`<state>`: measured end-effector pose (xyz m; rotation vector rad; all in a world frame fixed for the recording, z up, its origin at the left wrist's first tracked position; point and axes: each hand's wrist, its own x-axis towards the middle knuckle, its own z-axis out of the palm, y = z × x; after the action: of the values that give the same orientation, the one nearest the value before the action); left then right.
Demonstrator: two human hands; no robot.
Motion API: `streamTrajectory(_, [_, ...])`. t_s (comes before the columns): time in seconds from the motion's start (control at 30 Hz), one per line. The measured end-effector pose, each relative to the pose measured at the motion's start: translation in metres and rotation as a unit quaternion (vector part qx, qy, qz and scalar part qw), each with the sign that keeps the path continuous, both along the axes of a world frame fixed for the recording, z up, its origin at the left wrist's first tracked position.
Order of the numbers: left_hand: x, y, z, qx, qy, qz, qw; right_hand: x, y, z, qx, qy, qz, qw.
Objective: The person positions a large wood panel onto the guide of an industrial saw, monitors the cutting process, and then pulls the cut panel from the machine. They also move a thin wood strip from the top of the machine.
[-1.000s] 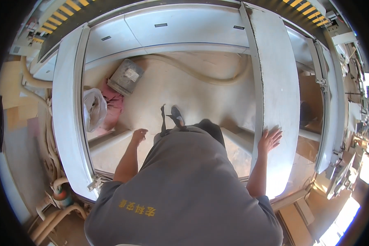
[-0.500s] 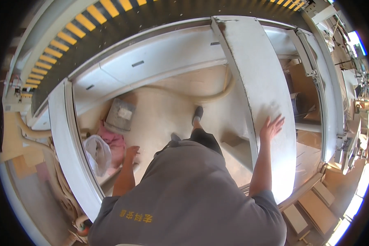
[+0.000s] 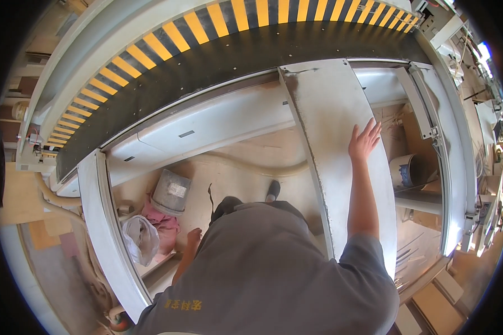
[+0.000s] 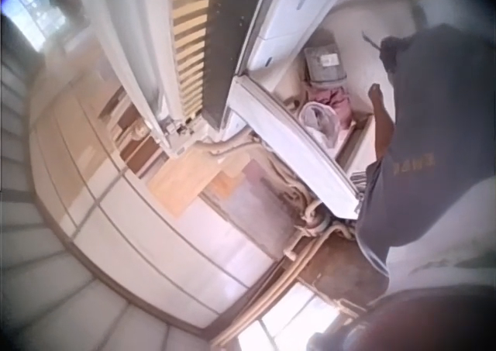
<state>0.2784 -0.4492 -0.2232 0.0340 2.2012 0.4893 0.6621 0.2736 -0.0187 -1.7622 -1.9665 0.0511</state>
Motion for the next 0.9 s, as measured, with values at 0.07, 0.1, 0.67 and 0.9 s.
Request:
streamTrajectory(0.07, [0.019,0.018,-0.003,0.019,-0.057,0.096,0.994,0.010,0.012,-0.020,-0.035,-0.017,-0.024,0.999])
streamTrajectory(0.1, [0.027,0.026,-0.008,0.029,-0.083,0.146,0.985,0.006,0.017,-0.021,-0.066,-0.030,-0.041,0.997])
streamTrajectory(0.67, [-0.153,0.226,0.035,0.142,-0.082,0.023,0.986,-0.005,0.008,0.002,-0.108,-0.092,-0.074,0.987])
streamTrajectory(0.9, [-0.196,0.249,-0.013,0.240,-0.231,-0.036,0.942,-0.020,0.011,0.001,-0.088,-0.042,-0.113,0.989])
